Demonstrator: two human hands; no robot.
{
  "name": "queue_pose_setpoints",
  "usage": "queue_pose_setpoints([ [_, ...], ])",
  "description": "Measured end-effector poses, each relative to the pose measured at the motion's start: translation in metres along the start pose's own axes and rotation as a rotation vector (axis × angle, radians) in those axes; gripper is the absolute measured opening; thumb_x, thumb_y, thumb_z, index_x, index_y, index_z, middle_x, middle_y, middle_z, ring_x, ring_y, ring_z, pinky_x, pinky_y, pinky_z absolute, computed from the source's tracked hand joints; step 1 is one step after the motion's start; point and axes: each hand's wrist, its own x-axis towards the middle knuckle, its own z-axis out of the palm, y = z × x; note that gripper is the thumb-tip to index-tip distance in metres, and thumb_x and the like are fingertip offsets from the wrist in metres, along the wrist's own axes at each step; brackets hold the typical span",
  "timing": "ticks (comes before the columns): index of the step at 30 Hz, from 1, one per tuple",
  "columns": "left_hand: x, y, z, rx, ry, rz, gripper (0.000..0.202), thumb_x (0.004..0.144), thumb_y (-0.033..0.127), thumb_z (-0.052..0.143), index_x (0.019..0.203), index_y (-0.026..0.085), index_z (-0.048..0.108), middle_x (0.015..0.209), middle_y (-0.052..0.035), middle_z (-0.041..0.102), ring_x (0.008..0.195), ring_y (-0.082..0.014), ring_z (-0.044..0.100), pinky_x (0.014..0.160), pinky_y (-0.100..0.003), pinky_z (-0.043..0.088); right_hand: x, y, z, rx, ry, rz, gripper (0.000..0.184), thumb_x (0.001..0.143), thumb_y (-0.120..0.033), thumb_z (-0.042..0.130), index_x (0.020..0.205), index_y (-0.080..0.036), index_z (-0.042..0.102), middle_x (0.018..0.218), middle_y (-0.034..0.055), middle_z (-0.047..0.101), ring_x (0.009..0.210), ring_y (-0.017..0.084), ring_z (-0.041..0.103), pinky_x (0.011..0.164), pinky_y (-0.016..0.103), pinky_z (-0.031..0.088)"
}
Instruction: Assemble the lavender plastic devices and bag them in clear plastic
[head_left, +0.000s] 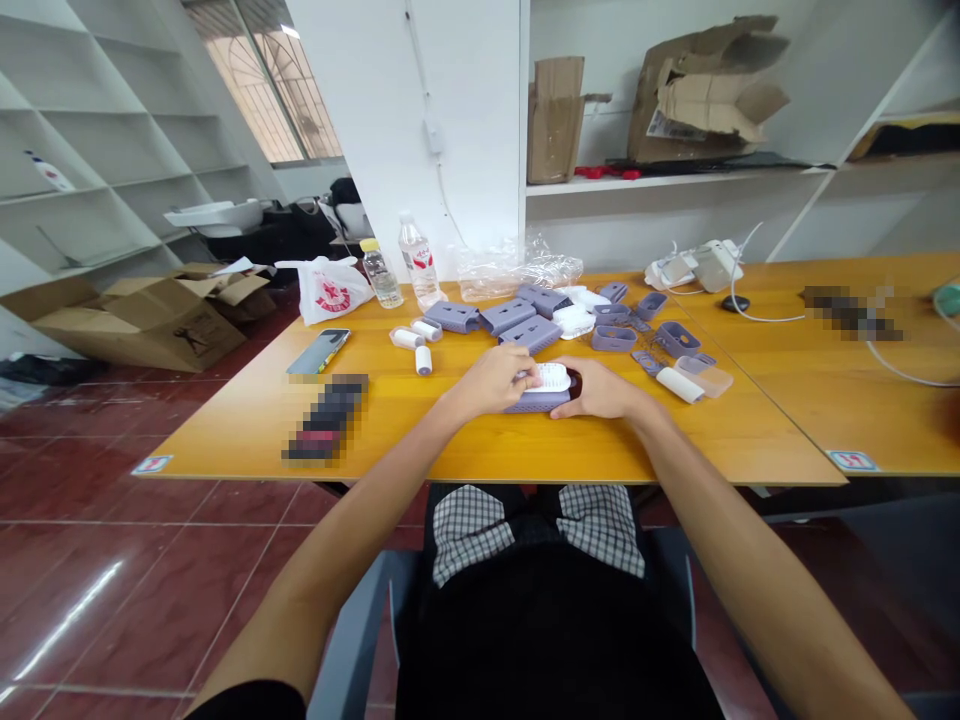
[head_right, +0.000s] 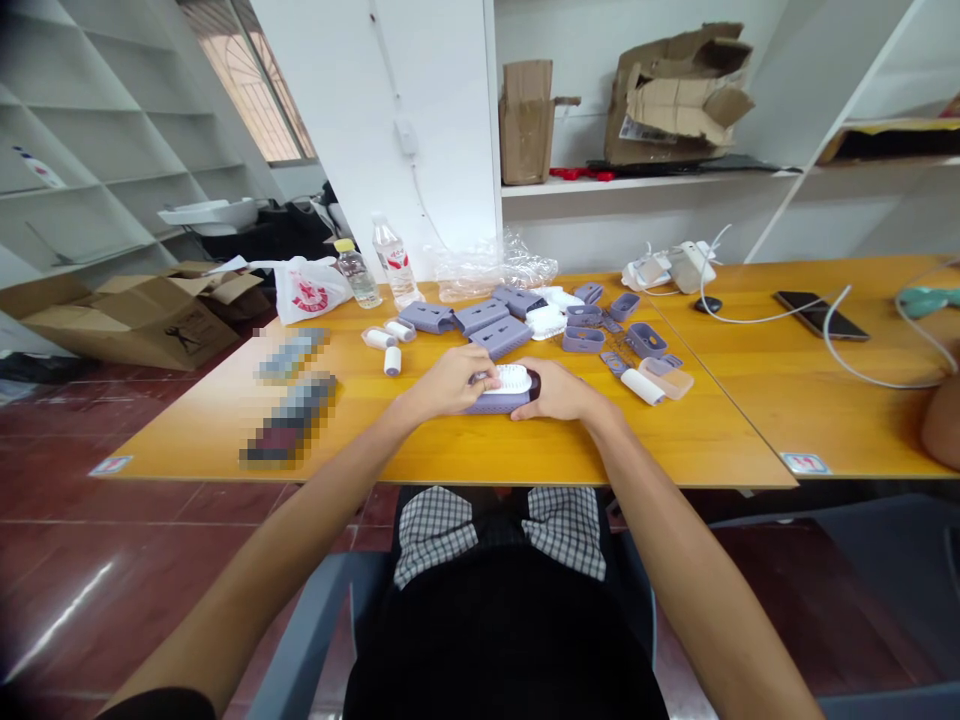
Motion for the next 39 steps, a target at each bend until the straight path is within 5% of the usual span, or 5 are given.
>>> queue_pose_setpoints([
  [8, 0.010, 0.001, -0.001, -0.056, 0.002, -0.014, 0.013, 0.092, 0.030, 0.071, 0.096, 0.019, 0.073, 0.096, -0.0067, 0.069, 0.093, -0.0250, 0.065, 0.090, -0.040, 0.052, 0.003, 0.000, 0.000, 0.005, 0.007, 0.005, 0.071, 0.059, -0.037, 0.101, 0.121, -0.017, 0.073, 0.109, 0.0060, 0.077, 0.093, 0.029, 0.069, 0.086, 0.045, 0.056],
  [15, 0.032, -0.001, -0.001, -0.216, -0.175, 0.131, 0.049, 0.085, 0.039, 0.084, 0.132, 0.027, 0.071, 0.137, -0.0101, 0.063, 0.131, -0.0308, 0.062, 0.120, -0.049, 0.046, 0.000, 0.006, 0.000, 0.082, 0.039, -0.038, 0.083, 0.058, -0.039, 0.102, 0.131, -0.020, 0.067, 0.127, 0.0093, 0.075, 0.115, 0.034, 0.071, 0.103, 0.050, 0.057],
  [24, 0.039, -0.005, -0.004, -0.114, -0.415, 0.114, 0.094, 0.070, 0.051, 0.095, 0.153, 0.028, 0.057, 0.142, -0.0113, 0.058, 0.133, -0.0351, 0.059, 0.115, -0.048, 0.049, 0.000, 0.015, 0.002, 0.115, 0.066, -0.015, 0.114, 0.052, -0.044, 0.106, 0.148, -0.025, 0.047, 0.147, 0.0140, 0.061, 0.138, 0.042, 0.059, 0.119, 0.060, 0.048],
  [29, 0.046, 0.005, -0.005, -0.007, -0.412, 0.108, 0.067, 0.083, 0.061, 0.082, 0.139, 0.025, 0.067, 0.133, -0.0109, 0.065, 0.122, -0.0327, 0.065, 0.108, -0.044, 0.051, 0.000, 0.016, 0.002, 0.175, 0.045, -0.089, 0.114, 0.056, -0.046, 0.105, 0.151, -0.024, 0.046, 0.154, 0.0153, 0.058, 0.146, 0.041, 0.055, 0.127, 0.059, 0.041],
  [39, 0.041, 0.006, 0.010, -0.027, -0.198, 0.180, 0.027, 0.098, 0.035, 0.064, 0.116, 0.021, 0.077, 0.117, -0.0098, 0.067, 0.109, -0.0272, 0.067, 0.102, -0.041, 0.053, 0.000, 0.013, 0.001, 0.135, 0.049, -0.091, 0.108, 0.059, -0.043, 0.104, 0.149, -0.023, 0.049, 0.152, 0.0154, 0.061, 0.143, 0.040, 0.058, 0.126, 0.059, 0.042],
])
